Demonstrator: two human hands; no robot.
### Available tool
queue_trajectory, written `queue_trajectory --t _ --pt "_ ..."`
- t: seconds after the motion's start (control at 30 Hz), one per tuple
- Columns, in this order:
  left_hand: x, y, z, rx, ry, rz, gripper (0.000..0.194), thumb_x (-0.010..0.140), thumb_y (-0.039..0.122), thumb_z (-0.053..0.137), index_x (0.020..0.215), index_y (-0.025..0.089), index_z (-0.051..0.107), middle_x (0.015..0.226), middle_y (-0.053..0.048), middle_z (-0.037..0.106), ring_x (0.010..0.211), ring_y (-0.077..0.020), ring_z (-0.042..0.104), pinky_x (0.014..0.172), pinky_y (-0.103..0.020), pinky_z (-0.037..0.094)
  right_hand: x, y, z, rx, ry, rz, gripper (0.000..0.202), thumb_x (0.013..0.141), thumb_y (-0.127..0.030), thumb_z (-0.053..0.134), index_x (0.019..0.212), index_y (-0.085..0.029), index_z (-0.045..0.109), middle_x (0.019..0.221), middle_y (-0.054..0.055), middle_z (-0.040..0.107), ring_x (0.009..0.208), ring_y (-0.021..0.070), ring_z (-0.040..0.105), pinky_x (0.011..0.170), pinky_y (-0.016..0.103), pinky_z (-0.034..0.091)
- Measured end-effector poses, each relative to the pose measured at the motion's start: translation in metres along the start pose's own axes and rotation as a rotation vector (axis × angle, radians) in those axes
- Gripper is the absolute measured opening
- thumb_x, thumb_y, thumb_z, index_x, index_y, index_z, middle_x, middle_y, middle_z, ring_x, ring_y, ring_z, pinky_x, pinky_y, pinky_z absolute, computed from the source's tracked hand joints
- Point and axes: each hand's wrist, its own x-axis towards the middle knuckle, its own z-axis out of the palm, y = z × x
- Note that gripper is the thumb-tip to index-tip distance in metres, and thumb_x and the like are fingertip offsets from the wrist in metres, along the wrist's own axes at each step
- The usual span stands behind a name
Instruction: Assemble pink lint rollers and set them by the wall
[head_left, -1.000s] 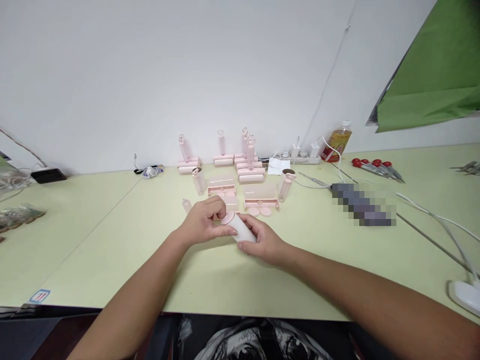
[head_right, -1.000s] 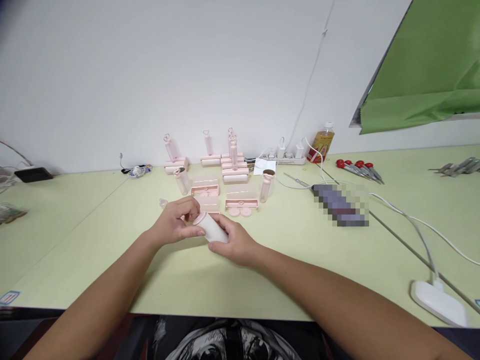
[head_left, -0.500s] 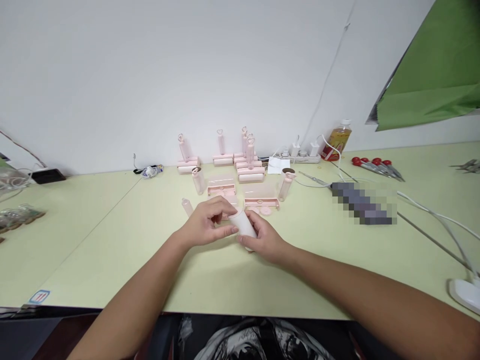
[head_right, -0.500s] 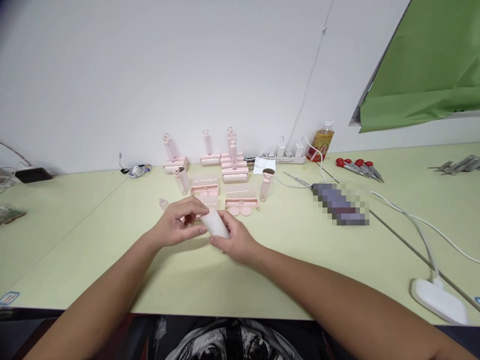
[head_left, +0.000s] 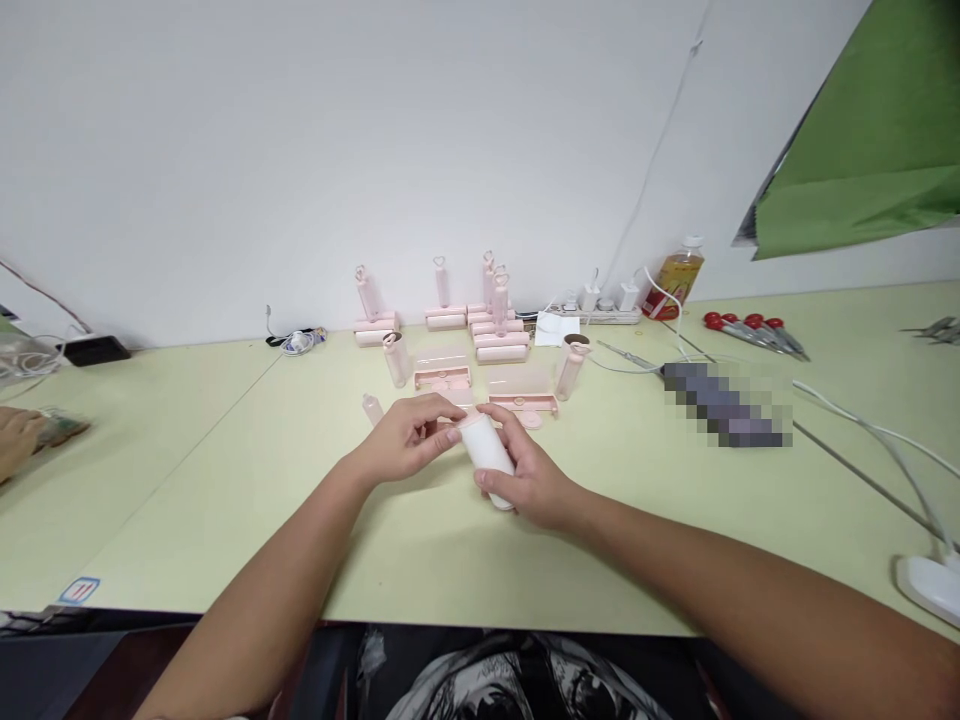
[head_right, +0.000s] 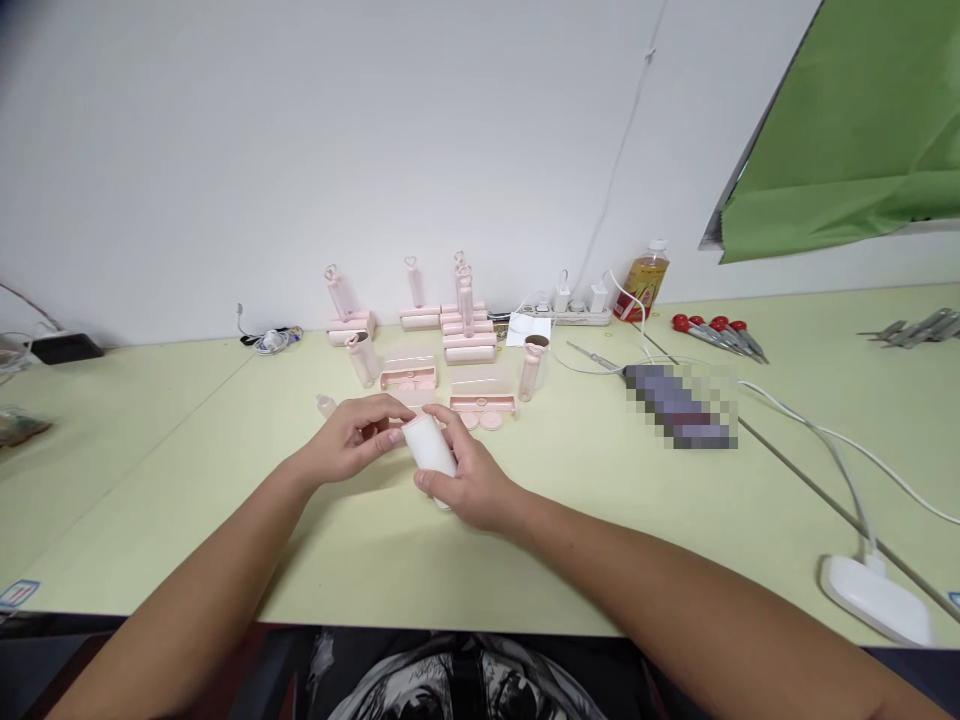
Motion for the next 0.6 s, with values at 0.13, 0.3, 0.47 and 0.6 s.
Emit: queue_trajectory --t 0.13,0.3,0.47,0.6 --pt "0.002 -0.002 0.004 0.204 -0.039 -0.132 0.031 0.089 0.039 0.052 0.108 0.021 0.067 0.098 -0.008 0.068 0.083 -0.0187 0.062 0.069 -0.028 0.046 0.002 0.001 -0.001 0.002 0.077 -0.002 0.072 0.079 -0.026 0.063 0.139 -0.037 0.025 0.099 0.002 0.049 0.067 0.0125 0.055 0.054 0.026 0.047" --pt "0.004 0.002 0.012 0.457 -0.192 -0.285 0.031 0.085 0.037 0.055 0.11 0.022 0.064 0.1 -0.008 0.065 0.085 -0.0219 0.064 0.071 -0.03 0.046 0.002 0.002 0.0 0.002 0.086 -0.007 0.07 0.077 -0.024 0.064 0.136 -0.036 0.027 0.101 0.002 0.05 0.069 0.0126 0.052 0.053 0.025 0.045" --pt "0.005 0.01 0.017 0.716 -0.304 -0.405 0.023 0.086 0.027 0.047 0.099 0.017 0.063 0.093 -0.009 0.063 0.067 -0.021 0.063 0.057 -0.03 0.04 0.001 0.002 0.0 -0.005 0.081 0.015 0.07 0.077 -0.025 0.065 0.135 -0.036 0.026 0.099 0.001 0.05 0.069 0.0133 0.052 0.055 0.026 0.045" --pt "0.002 0.015 0.018 0.748 -0.373 -0.42 0.021 0.084 0.03 0.049 0.069 0.017 0.058 0.079 -0.008 0.062 0.062 -0.0212 0.061 0.052 -0.029 0.034 0.003 0.004 0.0 -0.003 0.083 -0.012 0.069 0.078 -0.026 0.065 0.135 -0.035 0.027 0.095 0.001 0.049 0.072 0.0142 0.052 0.056 0.026 0.046"
